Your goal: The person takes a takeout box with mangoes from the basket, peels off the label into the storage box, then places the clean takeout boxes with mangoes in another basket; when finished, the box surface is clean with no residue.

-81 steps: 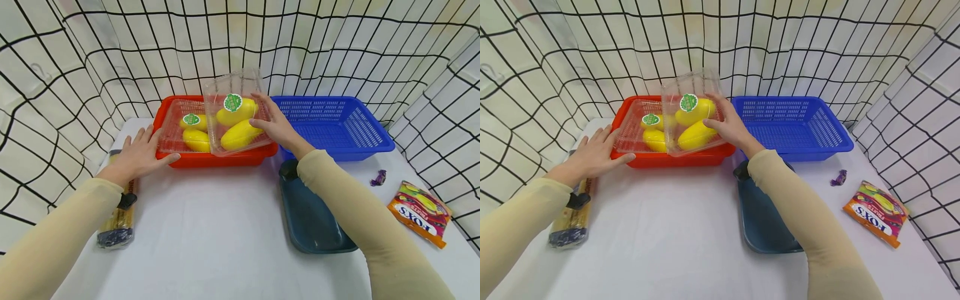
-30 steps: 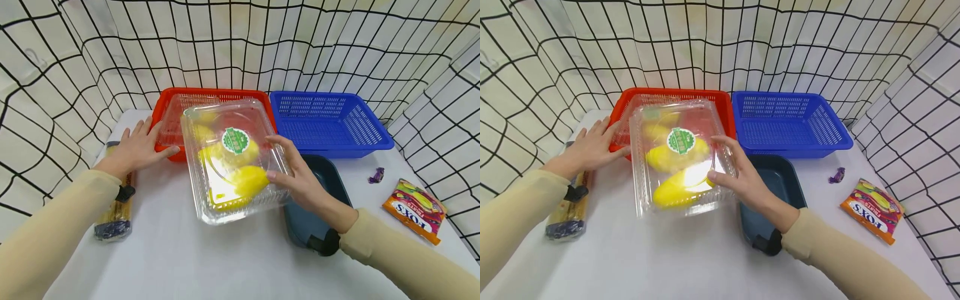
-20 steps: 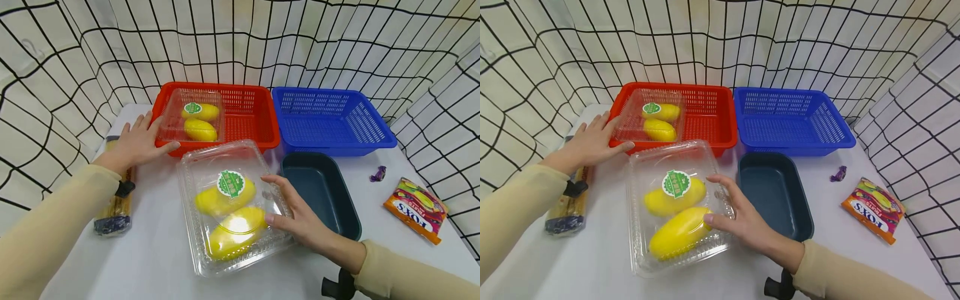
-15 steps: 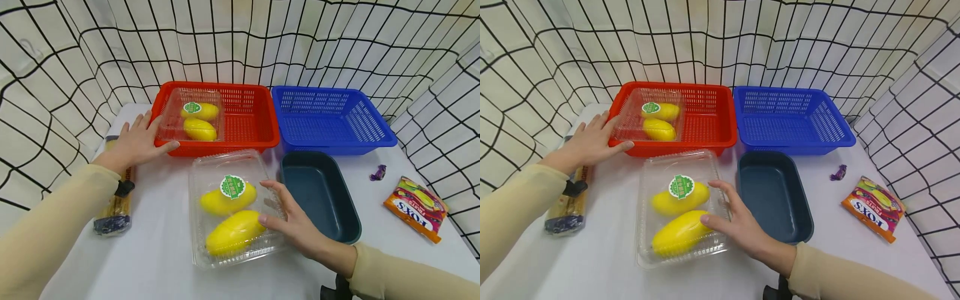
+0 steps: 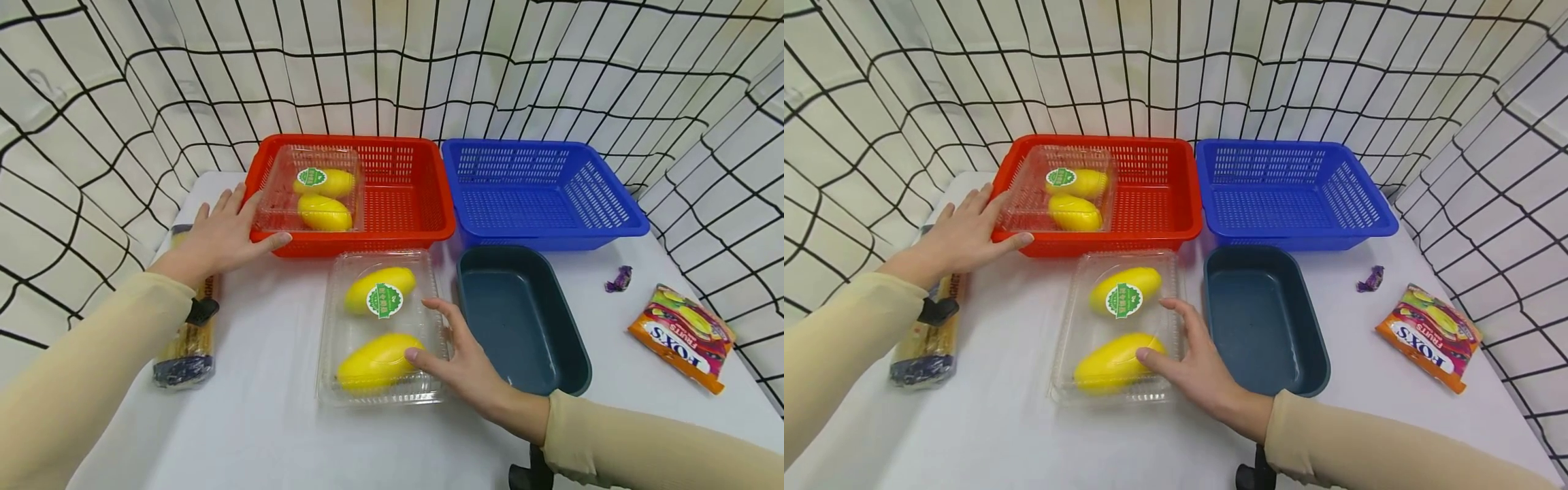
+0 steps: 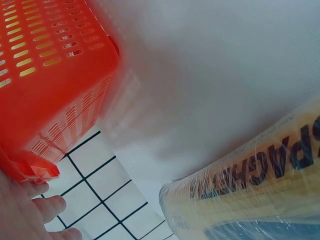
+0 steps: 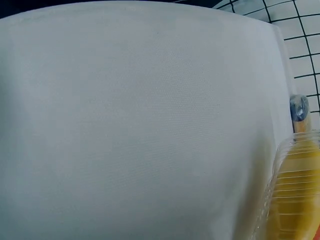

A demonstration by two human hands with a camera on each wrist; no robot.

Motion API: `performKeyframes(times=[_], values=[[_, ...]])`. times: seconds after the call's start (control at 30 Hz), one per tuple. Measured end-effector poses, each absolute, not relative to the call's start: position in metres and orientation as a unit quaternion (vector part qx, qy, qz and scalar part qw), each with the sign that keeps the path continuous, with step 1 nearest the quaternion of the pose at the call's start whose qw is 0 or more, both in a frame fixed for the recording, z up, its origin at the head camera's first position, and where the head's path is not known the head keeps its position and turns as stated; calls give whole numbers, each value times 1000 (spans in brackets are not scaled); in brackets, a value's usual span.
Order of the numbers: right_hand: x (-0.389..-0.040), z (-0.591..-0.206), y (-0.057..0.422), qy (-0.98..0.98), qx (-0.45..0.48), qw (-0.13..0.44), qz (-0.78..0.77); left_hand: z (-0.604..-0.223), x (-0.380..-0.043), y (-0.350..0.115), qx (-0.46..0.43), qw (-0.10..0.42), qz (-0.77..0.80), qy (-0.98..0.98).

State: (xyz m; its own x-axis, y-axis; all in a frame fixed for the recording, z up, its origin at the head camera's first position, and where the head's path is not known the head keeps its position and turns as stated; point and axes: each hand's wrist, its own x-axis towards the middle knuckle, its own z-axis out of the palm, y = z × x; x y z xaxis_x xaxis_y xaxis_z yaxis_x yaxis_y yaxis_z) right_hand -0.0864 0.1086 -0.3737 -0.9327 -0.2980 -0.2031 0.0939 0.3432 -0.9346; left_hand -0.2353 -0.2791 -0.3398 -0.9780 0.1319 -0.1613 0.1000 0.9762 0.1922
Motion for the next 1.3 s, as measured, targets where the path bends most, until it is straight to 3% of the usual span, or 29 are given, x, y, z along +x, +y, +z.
performKeyframes(times=[0.5, 1.3], values=[[-95, -364, 108, 832, -55, 179, -523, -339, -236, -279, 57, 91, 85, 991], [-178, -345, 110, 833, -143, 276, -458, -338, -236, -279, 55, 97, 84, 990]])
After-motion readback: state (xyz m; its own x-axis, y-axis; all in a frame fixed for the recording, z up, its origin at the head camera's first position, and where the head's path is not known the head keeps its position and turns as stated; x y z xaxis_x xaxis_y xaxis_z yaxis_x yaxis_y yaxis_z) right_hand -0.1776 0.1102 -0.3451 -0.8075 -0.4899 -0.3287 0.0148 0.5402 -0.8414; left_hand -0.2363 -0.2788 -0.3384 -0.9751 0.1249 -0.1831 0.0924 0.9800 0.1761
